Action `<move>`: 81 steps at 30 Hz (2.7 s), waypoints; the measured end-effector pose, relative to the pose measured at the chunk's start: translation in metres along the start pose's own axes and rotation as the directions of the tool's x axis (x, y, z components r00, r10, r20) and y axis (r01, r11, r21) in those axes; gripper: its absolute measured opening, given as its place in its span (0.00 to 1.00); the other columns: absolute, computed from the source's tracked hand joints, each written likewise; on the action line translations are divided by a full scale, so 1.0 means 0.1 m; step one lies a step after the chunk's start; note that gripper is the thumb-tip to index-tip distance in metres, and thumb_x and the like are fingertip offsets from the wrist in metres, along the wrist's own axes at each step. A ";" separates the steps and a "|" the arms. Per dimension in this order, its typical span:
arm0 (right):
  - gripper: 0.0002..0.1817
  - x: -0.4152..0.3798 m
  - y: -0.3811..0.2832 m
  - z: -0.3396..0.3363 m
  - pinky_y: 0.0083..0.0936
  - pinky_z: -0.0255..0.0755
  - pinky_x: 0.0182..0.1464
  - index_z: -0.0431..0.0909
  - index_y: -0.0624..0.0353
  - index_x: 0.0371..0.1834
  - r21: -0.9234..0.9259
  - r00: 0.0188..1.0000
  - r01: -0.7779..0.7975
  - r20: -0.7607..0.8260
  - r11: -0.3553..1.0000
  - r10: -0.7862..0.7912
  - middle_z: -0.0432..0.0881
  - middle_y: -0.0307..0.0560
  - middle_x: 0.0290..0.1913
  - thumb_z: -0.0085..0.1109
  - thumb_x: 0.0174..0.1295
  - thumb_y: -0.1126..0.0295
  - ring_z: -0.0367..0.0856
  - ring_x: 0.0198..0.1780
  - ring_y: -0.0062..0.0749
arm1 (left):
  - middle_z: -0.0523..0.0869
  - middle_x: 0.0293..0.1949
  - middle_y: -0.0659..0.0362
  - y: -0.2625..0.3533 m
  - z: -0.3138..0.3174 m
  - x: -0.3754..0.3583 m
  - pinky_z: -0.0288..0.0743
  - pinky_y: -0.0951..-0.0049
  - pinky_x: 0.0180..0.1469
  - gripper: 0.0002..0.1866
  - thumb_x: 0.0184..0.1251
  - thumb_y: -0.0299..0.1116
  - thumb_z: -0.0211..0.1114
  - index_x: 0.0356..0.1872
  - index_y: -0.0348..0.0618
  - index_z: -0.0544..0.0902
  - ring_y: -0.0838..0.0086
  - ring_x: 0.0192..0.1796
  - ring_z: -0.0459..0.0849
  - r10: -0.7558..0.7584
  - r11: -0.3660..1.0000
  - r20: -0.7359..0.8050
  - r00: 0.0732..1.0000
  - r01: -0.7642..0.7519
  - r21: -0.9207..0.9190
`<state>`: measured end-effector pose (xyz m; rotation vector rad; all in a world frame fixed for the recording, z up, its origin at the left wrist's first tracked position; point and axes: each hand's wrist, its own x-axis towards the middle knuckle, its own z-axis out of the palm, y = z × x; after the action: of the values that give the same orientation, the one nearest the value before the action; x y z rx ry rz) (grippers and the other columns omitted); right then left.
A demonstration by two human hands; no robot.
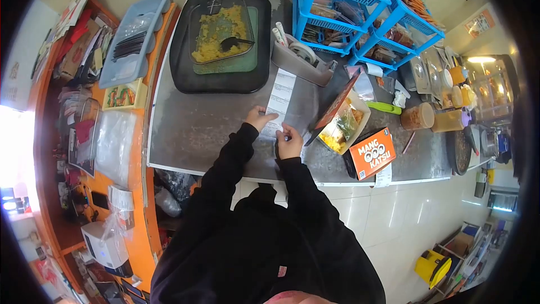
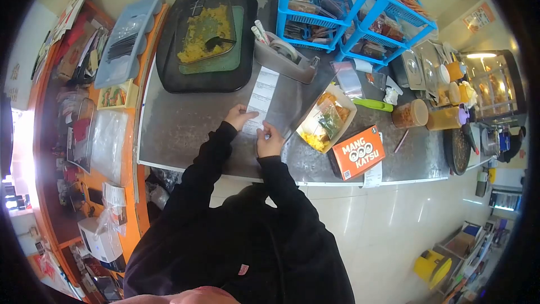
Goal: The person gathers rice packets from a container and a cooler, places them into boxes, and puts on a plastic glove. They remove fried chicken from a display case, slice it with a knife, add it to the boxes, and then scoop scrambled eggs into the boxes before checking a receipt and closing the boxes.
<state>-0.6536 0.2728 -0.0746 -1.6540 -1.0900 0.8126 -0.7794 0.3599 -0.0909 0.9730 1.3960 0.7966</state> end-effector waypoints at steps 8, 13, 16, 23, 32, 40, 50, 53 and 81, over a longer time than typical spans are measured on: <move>0.10 0.06 -0.06 -0.03 0.29 0.66 0.41 0.76 0.57 0.34 -0.113 0.997 -0.066 0.036 0.991 0.070 0.79 0.40 0.26 0.63 0.47 0.73 0.79 0.30 0.31 | 0.83 0.34 0.52 0.06 0.02 0.00 0.76 0.73 0.37 0.19 0.49 0.30 0.71 0.38 0.31 0.73 0.72 0.35 0.82 0.083 0.974 0.056 0.995 -0.093 0.206; 0.11 0.14 -0.06 0.01 0.21 0.69 0.33 0.73 0.62 0.32 -0.233 0.996 -0.020 0.078 0.972 0.039 0.76 0.40 0.23 0.63 0.45 0.75 0.75 0.26 0.25 | 0.83 0.34 0.53 0.14 0.02 -0.03 0.76 0.73 0.38 0.18 0.50 0.30 0.70 0.38 0.32 0.73 0.73 0.36 0.82 0.065 0.972 0.063 0.996 -0.078 0.223; 0.12 0.17 -0.12 -0.02 0.21 0.69 0.33 0.73 0.62 0.32 -0.316 0.991 -0.043 0.109 0.948 0.081 0.76 0.40 0.24 0.64 0.44 0.75 0.75 0.26 0.24 | 0.83 0.34 0.52 0.14 0.00 -0.01 0.76 0.73 0.37 0.17 0.52 0.30 0.69 0.39 0.32 0.73 0.73 0.35 0.82 0.070 0.963 0.085 0.994 -0.090 0.253; 0.11 0.15 -0.10 0.00 0.22 0.69 0.31 0.73 0.61 0.30 -0.224 0.996 -0.033 0.070 0.974 0.050 0.75 0.40 0.22 0.64 0.44 0.75 0.75 0.25 0.24 | 0.83 0.33 0.51 0.11 0.00 0.05 0.76 0.71 0.36 0.15 0.56 0.31 0.66 0.39 0.32 0.74 0.72 0.33 0.83 0.068 0.953 0.102 0.992 -0.095 0.287; 0.08 0.06 -0.26 -0.04 0.35 0.59 0.44 0.72 0.53 0.26 -0.258 0.998 0.055 0.017 0.965 -0.052 0.76 0.40 0.26 0.62 0.45 0.72 0.76 0.34 0.37 | 0.83 0.33 0.48 0.10 0.01 0.07 0.75 0.68 0.40 0.16 0.58 0.35 0.64 0.37 0.31 0.74 0.67 0.36 0.83 0.134 0.906 0.060 0.989 -0.147 0.397; 0.05 -0.26 -0.42 -0.12 0.40 0.64 0.33 0.73 0.57 0.24 -0.528 0.672 0.708 0.707 0.470 -0.218 0.72 0.49 0.30 0.53 0.43 0.71 0.72 0.33 0.45 | 0.84 0.34 0.46 -0.21 -0.04 0.36 0.74 0.65 0.44 0.15 0.59 0.38 0.64 0.36 0.33 0.79 0.65 0.40 0.82 0.163 0.805 0.050 0.985 -0.162 0.571; 0.15 -0.76 -0.43 -2.76 0.20 0.69 0.41 0.78 0.60 0.41 0.089 0.928 0.100 0.351 0.991 -0.125 0.79 0.38 0.37 0.65 0.49 0.80 0.76 0.36 0.19 | 0.72 0.44 0.49 0.57 0.52 -1.57 0.68 0.66 0.47 0.19 0.48 0.25 0.67 0.43 0.36 0.72 0.65 0.43 0.73 0.953 0.303 -0.187 0.239 -0.774 0.556; 0.18 -0.45 -0.05 -3.62 0.18 0.67 0.41 0.79 0.62 0.44 0.259 0.945 -0.121 0.326 0.958 0.031 0.80 0.38 0.34 0.67 0.46 0.82 0.74 0.34 0.19 | 0.77 0.44 0.50 0.67 1.59 -1.99 0.71 0.60 0.48 0.17 0.41 0.27 0.68 0.37 0.43 0.77 0.58 0.47 0.77 0.941 0.264 0.158 0.299 -0.942 0.207; 0.14 0.65 0.70 -3.80 0.16 0.64 0.28 0.78 0.61 0.35 0.156 0.835 0.415 0.324 0.896 -0.444 0.78 0.40 0.34 0.68 0.43 0.82 0.68 0.25 0.20 | 0.73 0.59 0.49 0.43 3.17 -1.71 0.59 0.61 0.66 0.29 0.49 0.36 0.66 0.54 0.34 0.73 0.62 0.63 0.70 0.772 0.200 0.341 0.535 -0.716 0.669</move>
<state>-0.2748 0.1893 -0.0218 -1.1467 -1.5907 0.8532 -0.4678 0.1968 -0.0020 2.4907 1.2542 0.9362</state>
